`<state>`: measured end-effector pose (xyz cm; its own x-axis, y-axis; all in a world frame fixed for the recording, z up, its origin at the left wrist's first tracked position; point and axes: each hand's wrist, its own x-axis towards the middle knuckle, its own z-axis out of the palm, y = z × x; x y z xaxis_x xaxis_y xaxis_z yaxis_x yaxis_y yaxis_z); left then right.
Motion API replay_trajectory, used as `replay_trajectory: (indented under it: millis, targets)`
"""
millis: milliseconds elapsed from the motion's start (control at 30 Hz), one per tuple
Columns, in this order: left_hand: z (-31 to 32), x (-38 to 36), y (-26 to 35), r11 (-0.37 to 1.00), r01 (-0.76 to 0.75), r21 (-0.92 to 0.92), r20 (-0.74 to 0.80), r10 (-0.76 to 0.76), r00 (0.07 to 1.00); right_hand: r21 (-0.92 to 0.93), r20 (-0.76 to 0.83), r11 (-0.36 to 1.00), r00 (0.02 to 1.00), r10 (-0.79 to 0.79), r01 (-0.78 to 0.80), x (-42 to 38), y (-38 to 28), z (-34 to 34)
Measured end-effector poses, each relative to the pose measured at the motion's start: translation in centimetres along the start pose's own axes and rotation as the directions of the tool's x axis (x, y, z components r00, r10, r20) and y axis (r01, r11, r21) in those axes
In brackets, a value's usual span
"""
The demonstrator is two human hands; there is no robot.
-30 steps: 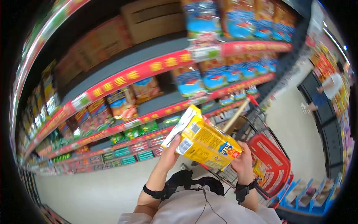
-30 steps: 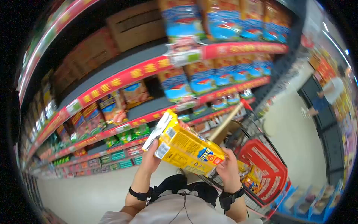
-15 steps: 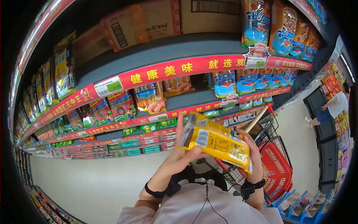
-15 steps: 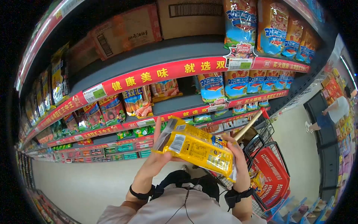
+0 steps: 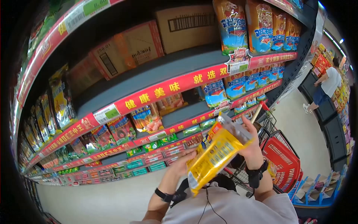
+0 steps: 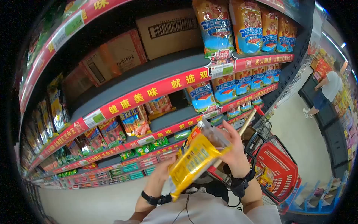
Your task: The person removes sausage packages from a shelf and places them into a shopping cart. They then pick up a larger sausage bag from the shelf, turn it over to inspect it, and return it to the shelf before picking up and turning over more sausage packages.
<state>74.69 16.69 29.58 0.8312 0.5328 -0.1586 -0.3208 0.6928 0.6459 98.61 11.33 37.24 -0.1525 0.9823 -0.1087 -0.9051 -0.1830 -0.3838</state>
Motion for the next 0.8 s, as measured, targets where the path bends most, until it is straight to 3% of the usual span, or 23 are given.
replay_trajectory:
  millis: [33,67,100,133,167,233,300,367,433,467,500,633,700,800]
  targets:
    - [4.1,-1.1,1.3,0.997,-0.002,-0.083,-0.245,-0.019,0.969,0.003,0.024,0.998,0.998,-0.062,0.062,0.2,0.8,1.2]
    - [0.6,0.0,-0.8,0.922,0.086,-0.379,-0.014,-0.098,0.995,-0.126,-0.043,0.979,0.985,-0.165,0.158,0.9,2.0,0.2]
    - [-3.0,0.9,-2.9,0.756,0.225,-0.615,0.229,-0.102,0.968,-0.115,-0.042,0.981,0.986,-0.163,0.157,1.7,3.0,-0.5]
    - [-1.1,1.2,-1.9,0.758,0.233,-0.61,0.314,-0.039,0.949,-0.449,-0.066,0.868,0.961,-0.269,0.212,2.5,4.0,-1.1]
    - [-1.0,1.2,-2.1,0.761,0.232,-0.606,0.31,-0.043,0.95,-0.731,-0.05,0.645,0.925,-0.377,0.223,3.0,4.9,-1.2]
    - [-0.8,1.7,-2.3,0.486,0.317,-0.814,0.313,-0.092,0.945,-0.748,0.027,0.604,0.923,-0.384,0.273,2.4,6.8,0.8]
    - [-0.1,1.8,-2.4,0.478,0.325,-0.816,0.345,-0.049,0.937,-0.683,-0.089,0.677,0.89,-0.448,0.272,2.7,8.2,1.4]
    - [0.1,1.7,-2.3,0.678,0.408,-0.612,0.538,-0.021,0.843,-0.667,-0.127,0.695,0.879,-0.46,0.268,3.2,8.9,0.4]
    - [-0.6,1.5,-2.6,0.748,0.471,-0.468,0.434,-0.27,0.859,-0.431,-0.237,0.882,0.918,-0.318,0.194,3.1,8.3,1.2]
    - [-0.8,1.1,-2.5,0.984,0.088,0.152,0.115,-0.106,0.988,-0.433,-0.276,0.878,0.898,-0.343,0.202,3.1,8.0,1.6]
    - [0.3,0.6,-1.2,0.61,-0.155,0.777,-0.007,0.255,0.967,-0.431,-0.276,0.879,0.897,-0.344,0.204,2.9,7.4,1.6]
    - [1.5,-1.4,2.5,0.678,-0.15,0.72,-0.083,0.299,0.951,-0.594,-0.059,0.796,0.98,-0.188,0.117,2.0,5.1,1.1]
    - [3.1,-2.5,3.8,0.787,-0.325,0.524,0.092,0.327,0.94,-0.711,0.008,0.699,0.995,-0.1,0.075,1.4,4.5,1.6]
    - [5.1,-4.4,4.0,0.759,-0.326,0.564,0.074,0.346,0.935,-0.777,0.121,0.627,0.991,0.063,0.055,1.4,4.0,2.1]
